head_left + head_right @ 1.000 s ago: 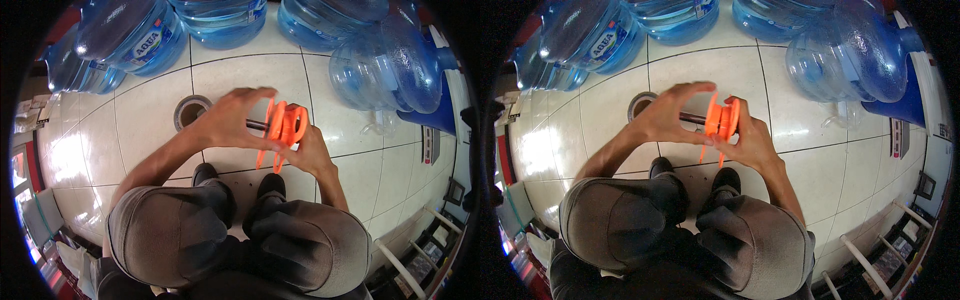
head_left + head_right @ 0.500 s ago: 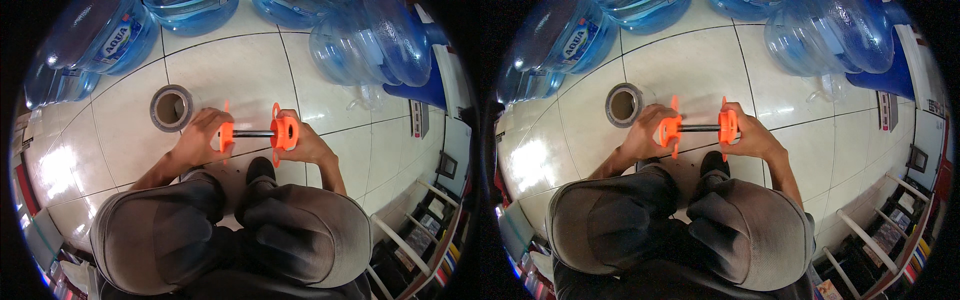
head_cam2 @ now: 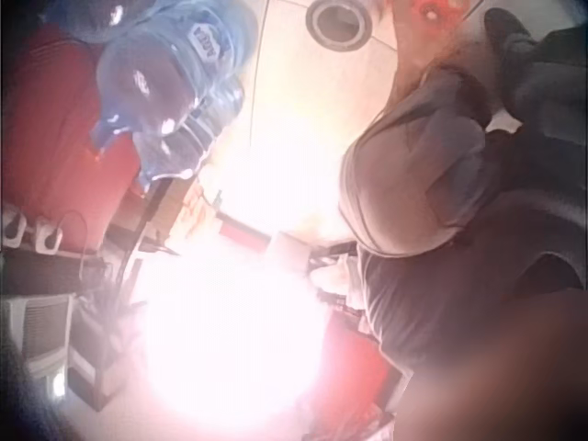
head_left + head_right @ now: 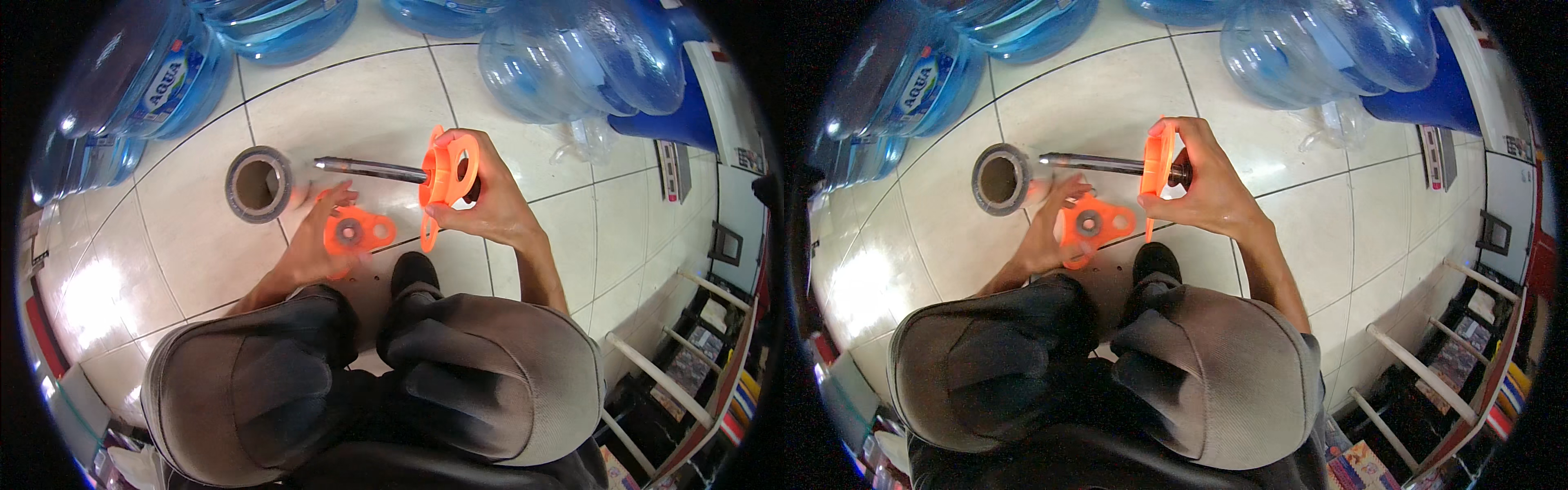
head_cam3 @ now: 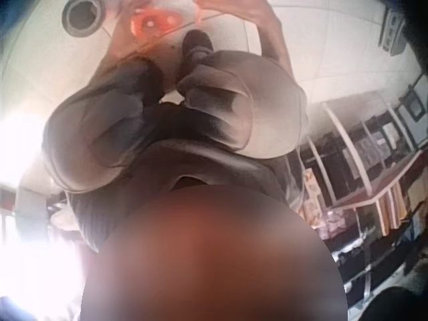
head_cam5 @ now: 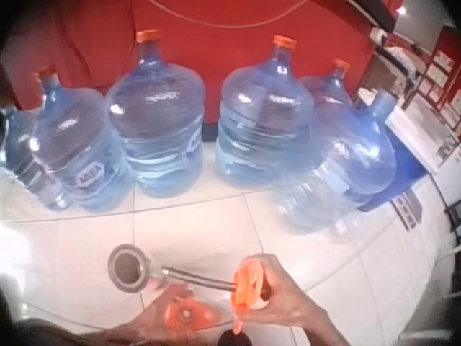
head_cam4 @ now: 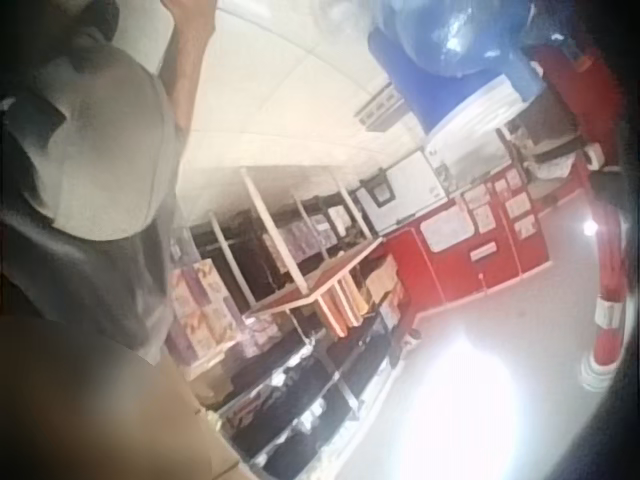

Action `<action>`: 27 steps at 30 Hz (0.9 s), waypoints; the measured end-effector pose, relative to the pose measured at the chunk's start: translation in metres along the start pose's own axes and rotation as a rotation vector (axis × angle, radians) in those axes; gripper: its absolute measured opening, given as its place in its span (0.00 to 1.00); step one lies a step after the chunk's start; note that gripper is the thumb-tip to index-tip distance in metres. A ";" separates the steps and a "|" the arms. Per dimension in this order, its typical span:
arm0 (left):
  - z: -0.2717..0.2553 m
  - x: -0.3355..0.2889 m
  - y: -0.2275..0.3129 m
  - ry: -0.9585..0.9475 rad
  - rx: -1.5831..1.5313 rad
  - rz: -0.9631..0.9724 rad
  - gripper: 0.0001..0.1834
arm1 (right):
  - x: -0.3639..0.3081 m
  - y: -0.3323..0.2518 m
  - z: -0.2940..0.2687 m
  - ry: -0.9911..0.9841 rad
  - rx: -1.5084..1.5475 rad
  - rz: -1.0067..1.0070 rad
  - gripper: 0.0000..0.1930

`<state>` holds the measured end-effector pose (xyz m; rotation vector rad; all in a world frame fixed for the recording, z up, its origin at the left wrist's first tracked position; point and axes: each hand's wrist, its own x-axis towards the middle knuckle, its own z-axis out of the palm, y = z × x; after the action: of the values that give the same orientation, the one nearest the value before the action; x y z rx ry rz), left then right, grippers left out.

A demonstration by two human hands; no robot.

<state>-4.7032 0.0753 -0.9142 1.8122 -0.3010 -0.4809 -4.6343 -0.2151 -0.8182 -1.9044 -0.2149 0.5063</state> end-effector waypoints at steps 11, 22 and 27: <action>-0.107 0.001 0.118 0.224 0.071 0.174 0.12 | 0.078 -0.022 0.032 -0.420 0.158 -0.180 0.51; -0.207 -0.128 0.096 1.026 0.452 -0.116 0.12 | 0.154 -0.076 0.134 -0.682 -1.080 -0.574 0.57; -0.183 -0.138 0.037 1.060 0.520 -0.228 0.08 | 0.153 -0.045 0.210 -0.568 -1.219 -0.617 0.66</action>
<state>-4.7374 0.2804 -0.8118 2.3484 0.5659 0.4867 -4.5866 0.0373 -0.8792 -2.5752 -1.7445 0.5095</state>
